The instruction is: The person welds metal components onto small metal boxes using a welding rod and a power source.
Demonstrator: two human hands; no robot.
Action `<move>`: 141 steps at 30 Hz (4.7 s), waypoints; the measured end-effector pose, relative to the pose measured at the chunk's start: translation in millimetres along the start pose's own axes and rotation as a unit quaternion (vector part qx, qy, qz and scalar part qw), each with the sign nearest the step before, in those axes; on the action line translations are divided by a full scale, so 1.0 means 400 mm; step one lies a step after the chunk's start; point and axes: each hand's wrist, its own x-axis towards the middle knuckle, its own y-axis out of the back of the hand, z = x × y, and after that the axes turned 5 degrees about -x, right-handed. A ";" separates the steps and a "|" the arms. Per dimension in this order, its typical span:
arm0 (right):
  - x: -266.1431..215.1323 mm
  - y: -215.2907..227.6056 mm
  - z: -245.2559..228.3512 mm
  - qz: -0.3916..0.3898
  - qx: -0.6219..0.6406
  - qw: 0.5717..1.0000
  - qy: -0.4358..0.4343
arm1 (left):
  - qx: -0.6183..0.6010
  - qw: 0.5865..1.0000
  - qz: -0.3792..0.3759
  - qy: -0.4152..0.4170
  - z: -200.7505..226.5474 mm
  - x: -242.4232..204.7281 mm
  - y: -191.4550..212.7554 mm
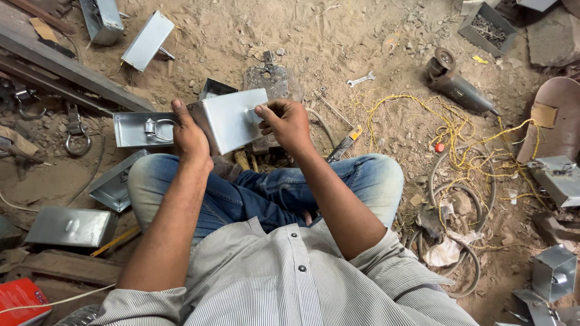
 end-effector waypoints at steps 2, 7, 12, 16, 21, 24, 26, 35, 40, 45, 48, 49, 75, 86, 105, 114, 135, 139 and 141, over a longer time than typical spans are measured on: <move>-0.004 -0.003 0.004 0.002 0.003 1.000 0.002 | -0.024 0.999 -0.026 -0.005 -0.004 0.011 0.004; -0.026 -0.001 0.004 0.004 0.023 1.000 0.005 | -0.023 0.997 -0.067 -0.013 -0.014 0.028 0.025; -0.161 0.135 0.051 0.044 0.037 0.998 0.025 | -0.055 0.993 -0.103 0.015 -0.007 0.044 0.030; -0.336 0.360 0.147 0.135 0.097 0.986 -0.033 | -0.051 0.991 -0.119 0.042 0.014 0.063 0.038; -0.604 0.657 0.311 0.383 0.140 0.905 -0.124 | -0.053 0.989 -0.126 0.062 -0.037 0.081 0.037; -0.731 0.766 0.448 0.449 0.077 0.872 -0.178 | -0.072 0.985 -0.133 0.084 -0.087 0.113 0.084; -0.797 0.796 0.540 0.461 0.056 0.863 -0.200 | -0.083 0.982 -0.142 0.090 -0.115 0.142 0.088; -0.874 0.674 0.784 0.233 -0.235 0.848 -0.414 | -0.148 0.969 -0.173 0.092 -0.155 0.188 0.065; -0.839 0.592 0.849 0.162 -0.367 0.816 -0.416 | -0.199 0.948 -0.232 0.090 -0.149 0.194 0.025; -0.812 0.587 0.898 0.147 -0.391 0.803 -0.425 | -0.286 0.902 -0.310 0.091 -0.179 0.205 0.025; -0.822 0.587 0.883 0.158 -0.414 0.801 -0.402 | -0.314 0.894 -0.288 0.139 -0.229 0.204 0.033; -0.842 0.593 0.867 0.165 -0.423 0.800 -0.393 | -0.318 0.896 -0.276 0.143 -0.239 0.204 0.039; -0.420 0.234 -0.138 -0.009 -0.111 0.983 -0.144 | -0.313 0.921 -0.200 0.112 -0.285 0.147 -0.014; -0.275 0.058 -0.192 0.018 -0.162 0.983 0.080 | -0.272 0.938 -0.162 0.140 -0.238 0.124 -0.036; -0.256 0.029 -0.189 0.017 -0.279 0.958 -0.066 | -0.301 0.934 -0.078 0.176 -0.242 0.139 -0.066; -0.245 0.026 -0.224 0.037 -0.376 0.926 0.013 | -0.381 0.908 -0.108 0.134 -0.285 0.119 -0.097; -0.328 0.410 -0.078 0.226 -0.356 0.905 -0.055 | -0.310 0.937 -0.043 0.156 -0.344 0.185 -0.081; -0.549 0.633 0.123 0.326 -0.448 0.812 -0.184 | -0.390 0.906 -0.143 0.081 -0.364 0.194 -0.073; -0.657 0.704 0.280 0.352 -0.528 0.732 -0.247 | -0.388 0.908 -0.149 0.057 -0.359 0.192 -0.057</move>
